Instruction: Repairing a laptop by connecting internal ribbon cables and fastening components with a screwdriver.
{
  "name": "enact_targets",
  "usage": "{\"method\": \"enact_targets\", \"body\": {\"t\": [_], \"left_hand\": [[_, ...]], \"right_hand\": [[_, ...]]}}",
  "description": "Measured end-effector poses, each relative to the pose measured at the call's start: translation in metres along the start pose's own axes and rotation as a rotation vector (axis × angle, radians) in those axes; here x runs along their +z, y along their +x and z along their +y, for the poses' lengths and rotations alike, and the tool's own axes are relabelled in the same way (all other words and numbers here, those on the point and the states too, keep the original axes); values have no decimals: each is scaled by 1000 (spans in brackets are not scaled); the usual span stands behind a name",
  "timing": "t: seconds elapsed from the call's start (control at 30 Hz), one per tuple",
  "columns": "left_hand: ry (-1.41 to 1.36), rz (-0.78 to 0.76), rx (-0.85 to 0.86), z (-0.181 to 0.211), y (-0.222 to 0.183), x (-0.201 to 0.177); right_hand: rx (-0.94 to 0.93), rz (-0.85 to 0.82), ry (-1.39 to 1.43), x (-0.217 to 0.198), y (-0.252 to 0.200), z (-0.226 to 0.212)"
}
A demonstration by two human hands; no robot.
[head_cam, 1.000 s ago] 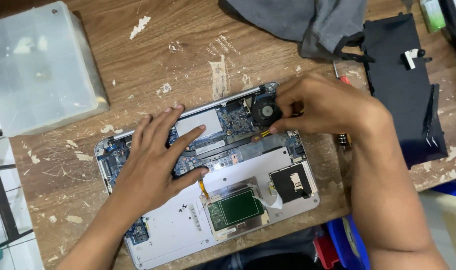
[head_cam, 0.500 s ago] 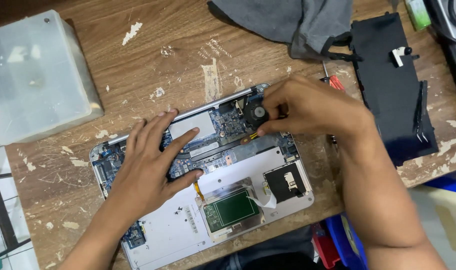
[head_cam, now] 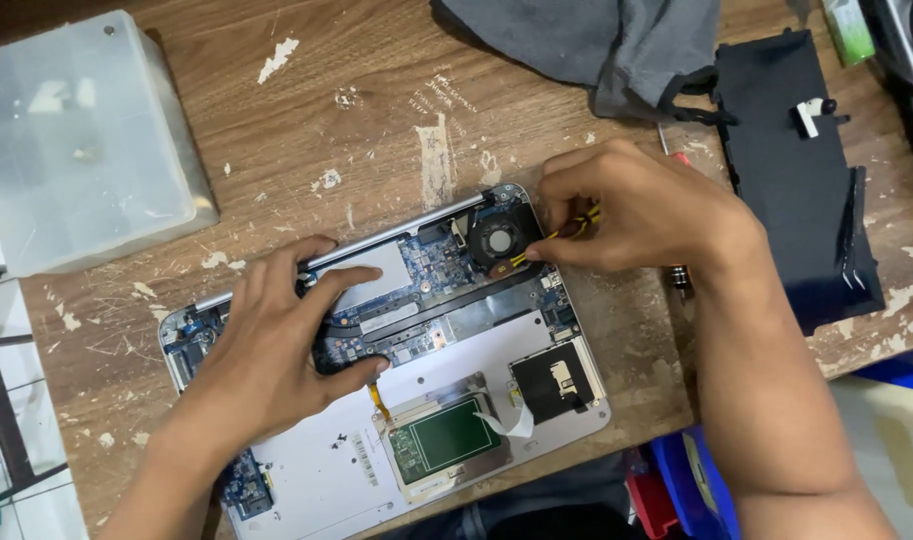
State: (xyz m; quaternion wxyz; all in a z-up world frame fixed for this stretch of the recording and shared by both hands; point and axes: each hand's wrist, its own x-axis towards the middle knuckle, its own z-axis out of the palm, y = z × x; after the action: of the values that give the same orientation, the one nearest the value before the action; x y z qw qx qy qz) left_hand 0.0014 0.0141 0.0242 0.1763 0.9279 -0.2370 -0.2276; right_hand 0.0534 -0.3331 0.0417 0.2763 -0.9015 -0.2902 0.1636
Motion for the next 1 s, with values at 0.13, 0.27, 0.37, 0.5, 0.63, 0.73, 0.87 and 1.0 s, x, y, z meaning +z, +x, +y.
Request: {"method": "enact_targets", "body": {"t": [0.13, 0.27, 0.37, 0.5, 0.63, 0.73, 0.87, 1.0], "left_hand": [[53, -17, -61, -11, -8, -6], [131, -183, -222, -12, -16, -16], [132, -126, -86, -22, -19, -12], [62, 41, 352, -12, -14, -12], [18, 157, 466, -7, -5, 2], [74, 245, 515, -3, 1, 11], [178, 236, 495, -2, 3, 18], [264, 272, 461, 3, 6, 23]], "right_hand": [[-210, 105, -17, 6, 3, 12], [-228, 149, -29, 9, 5, 6], [-199, 147, -20, 13, 7, 2], [-138, 127, -32, 15, 7, -1], [-104, 110, 41, 14, 8, -4], [-126, 120, 51, 14, 9, -2], [63, 13, 31, 17, 10, -4], [74, -40, 55, 19, 12, -7]]}}
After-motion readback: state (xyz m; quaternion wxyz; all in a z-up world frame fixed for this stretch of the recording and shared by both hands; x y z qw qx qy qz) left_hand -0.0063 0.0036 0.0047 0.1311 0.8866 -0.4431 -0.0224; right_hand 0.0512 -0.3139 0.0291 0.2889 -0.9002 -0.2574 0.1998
